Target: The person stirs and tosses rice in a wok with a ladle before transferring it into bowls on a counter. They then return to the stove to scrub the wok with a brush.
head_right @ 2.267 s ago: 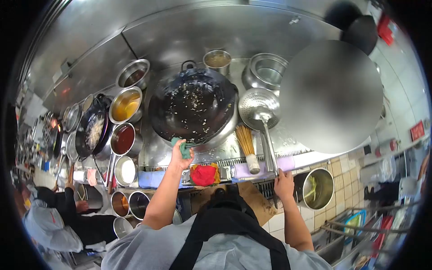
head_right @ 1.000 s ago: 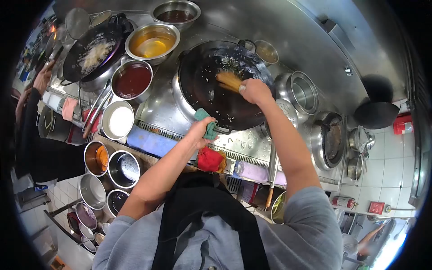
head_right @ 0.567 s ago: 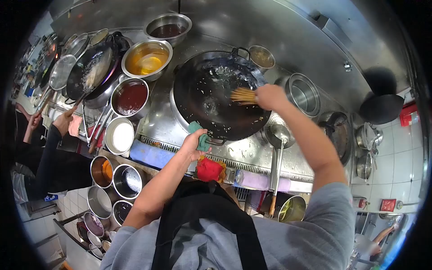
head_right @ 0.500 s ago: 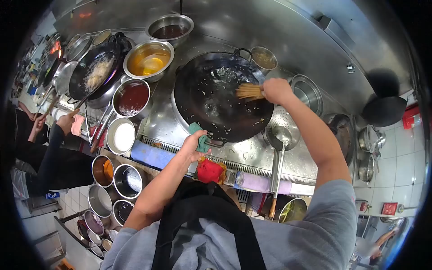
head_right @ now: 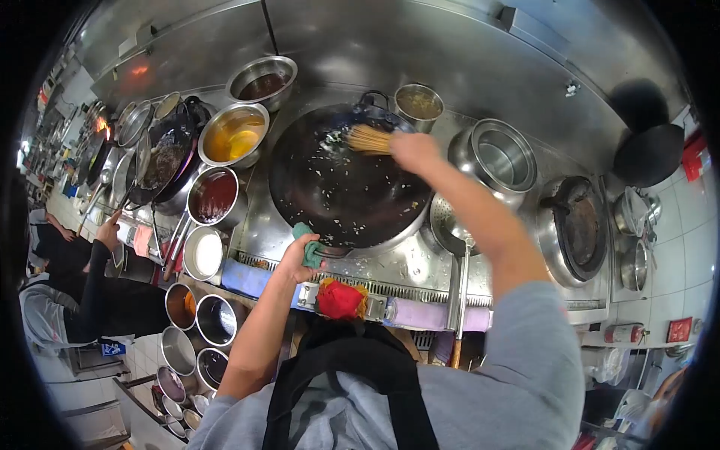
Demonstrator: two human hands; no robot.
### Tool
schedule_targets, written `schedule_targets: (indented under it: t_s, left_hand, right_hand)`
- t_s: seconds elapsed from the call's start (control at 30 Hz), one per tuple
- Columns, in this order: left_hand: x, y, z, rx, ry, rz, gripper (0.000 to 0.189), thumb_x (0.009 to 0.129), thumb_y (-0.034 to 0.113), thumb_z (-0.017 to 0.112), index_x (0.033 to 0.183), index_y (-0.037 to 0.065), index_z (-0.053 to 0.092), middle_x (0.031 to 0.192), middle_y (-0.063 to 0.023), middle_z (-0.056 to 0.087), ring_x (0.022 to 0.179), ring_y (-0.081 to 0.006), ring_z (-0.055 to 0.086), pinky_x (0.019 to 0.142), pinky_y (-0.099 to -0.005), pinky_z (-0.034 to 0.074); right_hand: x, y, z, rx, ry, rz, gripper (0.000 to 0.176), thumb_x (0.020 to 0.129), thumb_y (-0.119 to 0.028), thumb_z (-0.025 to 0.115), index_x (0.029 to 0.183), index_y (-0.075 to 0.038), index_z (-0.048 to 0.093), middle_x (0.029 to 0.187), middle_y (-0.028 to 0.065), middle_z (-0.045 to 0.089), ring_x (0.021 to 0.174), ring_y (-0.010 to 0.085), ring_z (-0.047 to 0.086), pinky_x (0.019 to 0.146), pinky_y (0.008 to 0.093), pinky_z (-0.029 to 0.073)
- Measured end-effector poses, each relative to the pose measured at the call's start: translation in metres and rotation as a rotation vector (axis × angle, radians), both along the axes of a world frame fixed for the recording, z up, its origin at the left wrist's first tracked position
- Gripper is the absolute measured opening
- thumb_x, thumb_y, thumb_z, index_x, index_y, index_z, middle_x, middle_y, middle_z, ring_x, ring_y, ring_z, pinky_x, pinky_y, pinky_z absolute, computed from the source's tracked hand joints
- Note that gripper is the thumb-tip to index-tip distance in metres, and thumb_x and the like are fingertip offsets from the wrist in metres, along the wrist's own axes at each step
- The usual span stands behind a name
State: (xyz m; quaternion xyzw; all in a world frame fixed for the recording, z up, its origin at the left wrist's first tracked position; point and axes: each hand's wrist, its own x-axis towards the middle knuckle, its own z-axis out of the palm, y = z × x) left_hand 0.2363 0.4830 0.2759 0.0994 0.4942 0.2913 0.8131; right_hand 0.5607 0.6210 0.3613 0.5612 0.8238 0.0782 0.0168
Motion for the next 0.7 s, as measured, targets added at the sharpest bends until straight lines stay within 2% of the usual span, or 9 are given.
schedule_targets:
  t_s: [0.03,0.07,0.1,0.2,0.27,0.4,0.5,0.6,0.7]
  left_hand:
    - [0.002,0.000,-0.005,-0.002,0.026,0.019,0.020,0.083,0.025,0.064,0.094,0.011,0.055,0.080,-0.0074,0.060,0.073,-0.0217,0.059,0.062,-0.0370,0.051]
    - [0.005,0.002,-0.003,0.008,0.031,0.021,0.020,0.083,0.025,0.064,0.094,0.011,0.055,0.080,-0.0074,0.060,0.073,-0.0217,0.059,0.062,-0.0370,0.051]
    - [0.006,0.002,-0.002,-0.008,0.022,0.032,0.020,0.083,0.026,0.065,0.094,0.012,0.055,0.080,-0.0069,0.061,0.074,-0.0212,0.059,0.063,-0.0370,0.051]
    - [0.006,-0.002,-0.004,-0.020,0.013,0.013,0.020,0.082,0.026,0.065,0.094,0.013,0.055,0.082,-0.0056,0.061,0.076,-0.0199,0.059,0.064,-0.0365,0.050]
    - [0.009,-0.002,0.001,0.021,0.050,0.069,0.020,0.080,0.024,0.067,0.089,0.011,0.055,0.077,-0.0076,0.061,0.070,-0.0207,0.058,0.060,-0.0333,0.049]
    - [0.009,-0.001,-0.009,0.016,0.032,0.088,0.021,0.081,0.027,0.066,0.093,0.014,0.056,0.082,-0.0062,0.060,0.075,-0.0205,0.057,0.062,-0.0358,0.048]
    - [0.009,0.000,-0.003,0.012,0.016,0.087,0.022,0.081,0.027,0.066,0.091,0.011,0.055,0.081,-0.0069,0.059,0.072,-0.0218,0.055,0.060,-0.0362,0.049]
    - [0.007,0.000,-0.007,0.012,0.001,0.053,0.022,0.081,0.027,0.066,0.091,0.011,0.055,0.081,-0.0071,0.058,0.072,-0.0215,0.055,0.060,-0.0363,0.050]
    - [0.009,-0.005,-0.014,-0.008,-0.039,0.007,0.021,0.079,0.026,0.067,0.091,0.013,0.056,0.084,-0.0047,0.059,0.074,-0.0199,0.055,0.064,-0.0365,0.052]
  right_hand:
    - [-0.024,0.001,-0.011,0.053,0.157,-0.008,0.015,0.082,-0.022,0.057,0.091,-0.015,0.067,0.091,0.0084,0.065,0.082,0.0313,0.067,0.066,0.0447,0.055]
    - [-0.047,-0.006,-0.017,-0.023,0.145,-0.060,0.016,0.083,-0.023,0.059,0.094,-0.015,0.066,0.097,0.0090,0.064,0.085,0.0325,0.066,0.070,0.0455,0.054]
    - [-0.063,-0.025,-0.025,-0.036,0.352,-0.070,0.018,0.083,-0.025,0.061,0.098,-0.016,0.064,0.103,0.0086,0.061,0.090,0.0327,0.065,0.075,0.0454,0.053]
    - [-0.068,-0.074,-0.013,-0.271,0.444,-0.011,0.027,0.083,-0.023,0.064,0.109,-0.015,0.062,0.105,0.0057,0.061,0.098,0.0314,0.062,0.079,0.0443,0.052]
    - [-0.041,-0.094,0.000,-0.258,0.392,0.027,0.031,0.083,-0.022,0.063,0.113,-0.015,0.062,0.107,0.0052,0.062,0.096,0.0320,0.062,0.079,0.0444,0.052]
    - [-0.008,-0.167,0.046,-0.061,0.474,-0.157,0.042,0.082,-0.021,0.064,0.123,-0.017,0.057,0.119,0.0037,0.060,0.098,0.0305,0.062,0.080,0.0428,0.052]
    - [0.005,-0.218,0.032,0.038,0.524,-0.242,0.048,0.083,-0.023,0.065,0.129,-0.019,0.053,0.127,0.0055,0.057,0.100,0.0312,0.062,0.082,0.0434,0.052]
    - [0.007,-0.250,0.013,-0.097,0.360,-0.410,0.051,0.083,-0.025,0.066,0.132,-0.019,0.051,0.131,0.0085,0.055,0.102,0.0323,0.062,0.084,0.0435,0.051]
    - [-0.011,-0.285,0.007,0.025,0.507,-0.530,0.056,0.083,-0.027,0.068,0.135,-0.019,0.049,0.133,0.0102,0.053,0.103,0.0320,0.062,0.086,0.0428,0.051]
